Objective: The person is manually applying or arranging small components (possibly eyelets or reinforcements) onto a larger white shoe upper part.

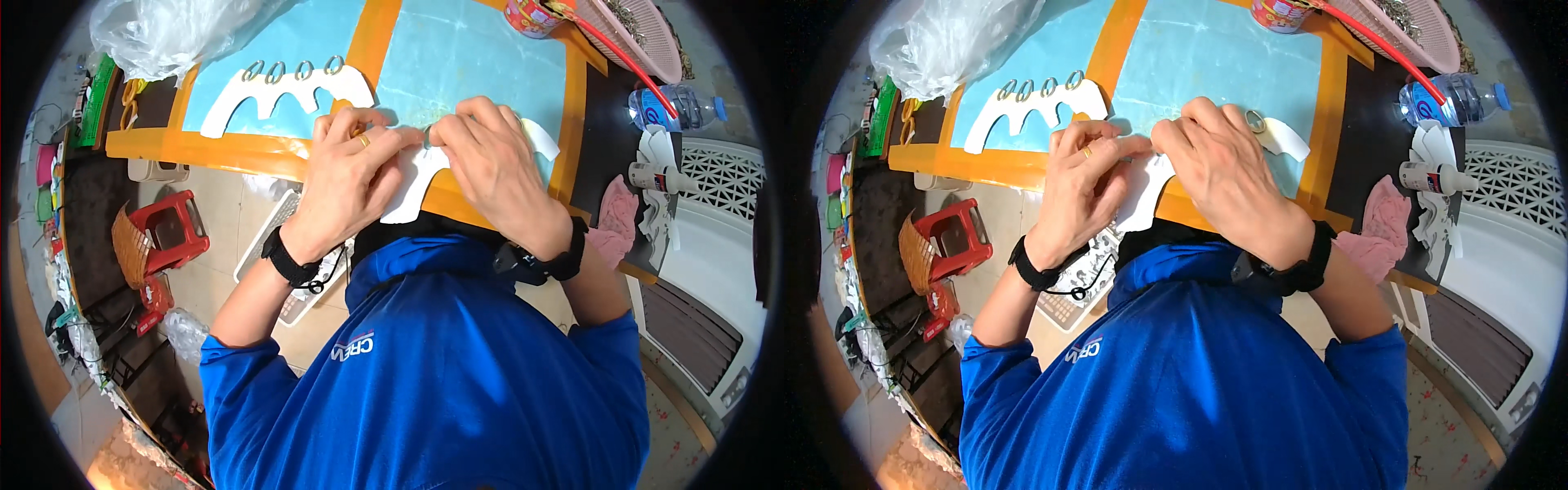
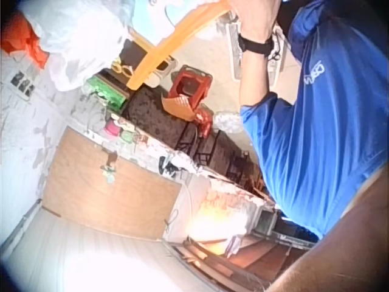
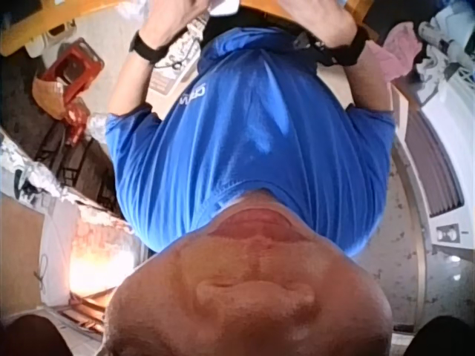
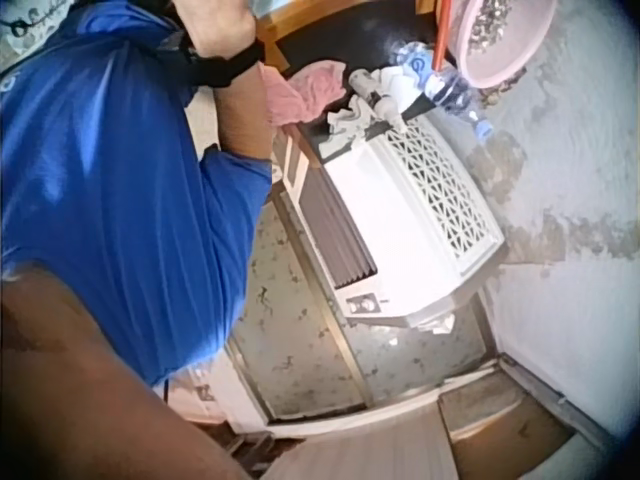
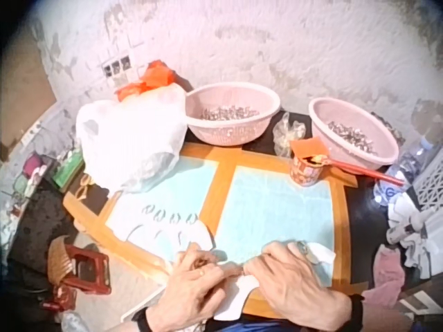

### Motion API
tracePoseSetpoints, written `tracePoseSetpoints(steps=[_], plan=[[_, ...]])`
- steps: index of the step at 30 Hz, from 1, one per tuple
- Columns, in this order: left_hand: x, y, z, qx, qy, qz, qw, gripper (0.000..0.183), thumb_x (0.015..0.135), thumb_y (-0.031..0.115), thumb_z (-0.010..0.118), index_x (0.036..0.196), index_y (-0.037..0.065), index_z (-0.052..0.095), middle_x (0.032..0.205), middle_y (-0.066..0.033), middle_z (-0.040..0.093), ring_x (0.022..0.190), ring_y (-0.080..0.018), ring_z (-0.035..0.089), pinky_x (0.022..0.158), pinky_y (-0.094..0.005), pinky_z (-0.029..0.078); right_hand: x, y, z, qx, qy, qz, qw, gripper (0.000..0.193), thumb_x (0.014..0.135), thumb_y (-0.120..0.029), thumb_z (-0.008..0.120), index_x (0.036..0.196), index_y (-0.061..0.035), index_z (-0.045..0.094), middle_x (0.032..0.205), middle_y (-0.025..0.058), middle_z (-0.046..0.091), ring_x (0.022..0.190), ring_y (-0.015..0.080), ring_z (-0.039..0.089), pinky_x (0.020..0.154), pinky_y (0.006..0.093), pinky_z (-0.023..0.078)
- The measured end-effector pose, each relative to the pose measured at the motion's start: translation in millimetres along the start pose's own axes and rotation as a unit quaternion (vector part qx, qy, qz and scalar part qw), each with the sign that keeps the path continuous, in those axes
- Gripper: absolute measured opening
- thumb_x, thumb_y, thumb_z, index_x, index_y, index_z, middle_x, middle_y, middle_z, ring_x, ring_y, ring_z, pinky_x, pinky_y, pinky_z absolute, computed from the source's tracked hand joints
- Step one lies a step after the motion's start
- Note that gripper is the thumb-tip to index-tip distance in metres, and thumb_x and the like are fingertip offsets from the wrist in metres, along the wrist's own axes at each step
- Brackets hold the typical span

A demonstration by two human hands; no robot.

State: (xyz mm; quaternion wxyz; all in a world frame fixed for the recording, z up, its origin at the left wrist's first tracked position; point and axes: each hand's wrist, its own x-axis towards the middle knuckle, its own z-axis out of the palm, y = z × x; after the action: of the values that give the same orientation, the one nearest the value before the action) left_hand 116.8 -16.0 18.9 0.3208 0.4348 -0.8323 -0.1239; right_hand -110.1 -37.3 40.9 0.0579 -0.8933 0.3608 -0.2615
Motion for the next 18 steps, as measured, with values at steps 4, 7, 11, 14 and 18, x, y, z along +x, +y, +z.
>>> tracePoseSetpoints(steps=[4, 7, 11, 14, 18], plan=[[2, 4, -1, -0.003, 0.005, -0.008, 1.000, 0.027, 0.083, 0.015, 0.081, 0.110, 0.016, 0.083, 0.091, 0.0017, 0.072, 0.110, -0.0246, 0.061, 0.093, -0.0418, 0.041, 0, -1, -10, 0.003, -0.018, -0.005, 1.000, 0.017, 0.089, -0.001, 0.065, 0.105, -0.0062, 0.061, 0.088, 0.0096, 0.063, 0.100, 0.0263, 0.059, 0.088, 0.0402, 0.046], [4, 5, 2, 0.014, 0.018, -0.010, 1.000, 0.026, 0.080, 0.016, 0.085, 0.106, 0.018, 0.085, 0.089, 0.0022, 0.072, 0.109, -0.0238, 0.061, 0.093, -0.0414, 0.041, 0, -4, -14, 0.002, -0.032, -0.018, 0.999, 0.019, 0.086, -0.002, 0.068, 0.104, -0.0057, 0.063, 0.086, 0.0081, 0.063, 0.100, 0.0262, 0.059, 0.087, 0.0404, 0.046], [4, 6, 0, 0.028, 0.023, 0.008, 0.999, 0.026, 0.078, 0.016, 0.087, 0.104, 0.019, 0.086, 0.089, 0.0036, 0.072, 0.108, -0.0233, 0.061, 0.093, -0.0409, 0.042, 0, -6, -14, -0.002, -0.019, -0.023, 1.000, 0.023, 0.082, -0.005, 0.076, 0.102, -0.0069, 0.065, 0.082, 0.0056, 0.063, 0.098, 0.0252, 0.059, 0.087, 0.0396, 0.045], [6, 9, 0, 0.062, 0.023, 0.022, 0.998, 0.025, 0.078, 0.018, 0.087, 0.102, 0.019, 0.085, 0.091, 0.0054, 0.074, 0.108, -0.0225, 0.062, 0.094, -0.0410, 0.043, 0, -3, -10, -0.016, -0.010, -0.031, 0.999, 0.027, 0.079, -0.007, 0.081, 0.101, -0.0083, 0.065, 0.080, 0.0048, 0.063, 0.098, 0.0243, 0.059, 0.087, 0.0390, 0.044], [8, 10, 1, 0.096, 0.029, 0.037, 0.994, 0.023, 0.076, 0.017, 0.090, 0.098, 0.017, 0.084, 0.092, 0.0028, 0.072, 0.108, -0.0237, 0.064, 0.094, -0.0417, 0.043, 1, -5, -12, -0.026, -0.020, -0.018, 0.999, 0.025, 0.081, -0.009, 0.081, 0.101, -0.0090, 0.066, 0.080, 0.0040, 0.062, 0.097, 0.0240, 0.059, 0.086, 0.0389, 0.044]])
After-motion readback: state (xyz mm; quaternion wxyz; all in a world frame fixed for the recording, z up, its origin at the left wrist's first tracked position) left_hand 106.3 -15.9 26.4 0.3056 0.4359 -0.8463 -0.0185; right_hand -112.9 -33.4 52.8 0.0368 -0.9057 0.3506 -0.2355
